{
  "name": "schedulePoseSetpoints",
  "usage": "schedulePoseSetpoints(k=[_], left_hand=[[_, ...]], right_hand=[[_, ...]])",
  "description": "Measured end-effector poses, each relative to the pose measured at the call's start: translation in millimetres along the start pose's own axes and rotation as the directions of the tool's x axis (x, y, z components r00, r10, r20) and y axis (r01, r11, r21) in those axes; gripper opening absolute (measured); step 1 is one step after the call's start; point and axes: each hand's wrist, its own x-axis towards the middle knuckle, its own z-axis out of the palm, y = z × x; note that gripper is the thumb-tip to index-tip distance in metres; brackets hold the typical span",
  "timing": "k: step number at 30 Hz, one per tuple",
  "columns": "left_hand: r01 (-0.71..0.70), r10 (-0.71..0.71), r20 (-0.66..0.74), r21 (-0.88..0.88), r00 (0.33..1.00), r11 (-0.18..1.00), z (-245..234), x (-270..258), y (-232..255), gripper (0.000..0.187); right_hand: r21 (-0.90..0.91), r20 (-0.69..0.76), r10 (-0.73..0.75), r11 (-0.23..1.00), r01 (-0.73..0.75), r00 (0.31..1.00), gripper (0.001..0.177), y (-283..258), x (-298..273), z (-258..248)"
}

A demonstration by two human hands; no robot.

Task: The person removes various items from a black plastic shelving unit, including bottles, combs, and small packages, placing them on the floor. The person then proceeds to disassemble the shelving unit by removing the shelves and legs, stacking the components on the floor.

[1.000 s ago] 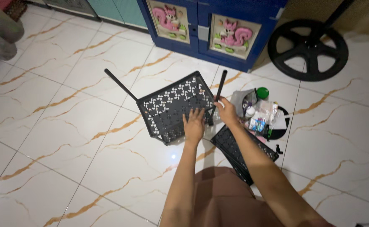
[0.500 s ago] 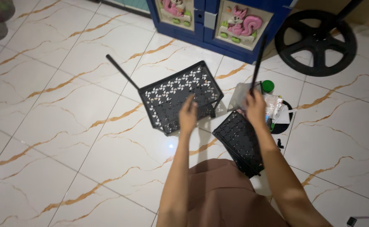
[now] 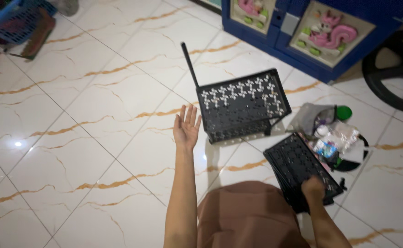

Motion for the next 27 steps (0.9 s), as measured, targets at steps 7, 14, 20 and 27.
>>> schedulePoseSetpoints(k=[7, 14, 20, 27], left_hand=[[0.013, -0.018, -0.032, -0.147, 0.999, 0.989, -27, 30, -10, 0.053], [0.133, -0.139, -0.015, -0.222, 0.990, 0.966, -32, 46, -29, 0.056], [0.181, -0.182, 0.012, -0.192, 0.983, 0.964, -25, 40, -29, 0.060], [0.183, -0.187, 0.008, -0.251, 0.982, 0.950, -24, 37, -31, 0.064]], right_hand=[[0.503, -0.674, -0.310, 0.472, 0.724, 0.671, 0.020, -238, 102, -98], [0.768, -0.299, -0.682, 0.243, 0.592, 0.668, 0.042, -471, 95, -63], [0.859, -0.207, -0.648, 0.238, 0.453, 0.733, 0.015, -498, 83, -23], [0.894, -0.304, -0.630, 0.069, 0.442, 0.714, 0.026, -504, 70, -50]])
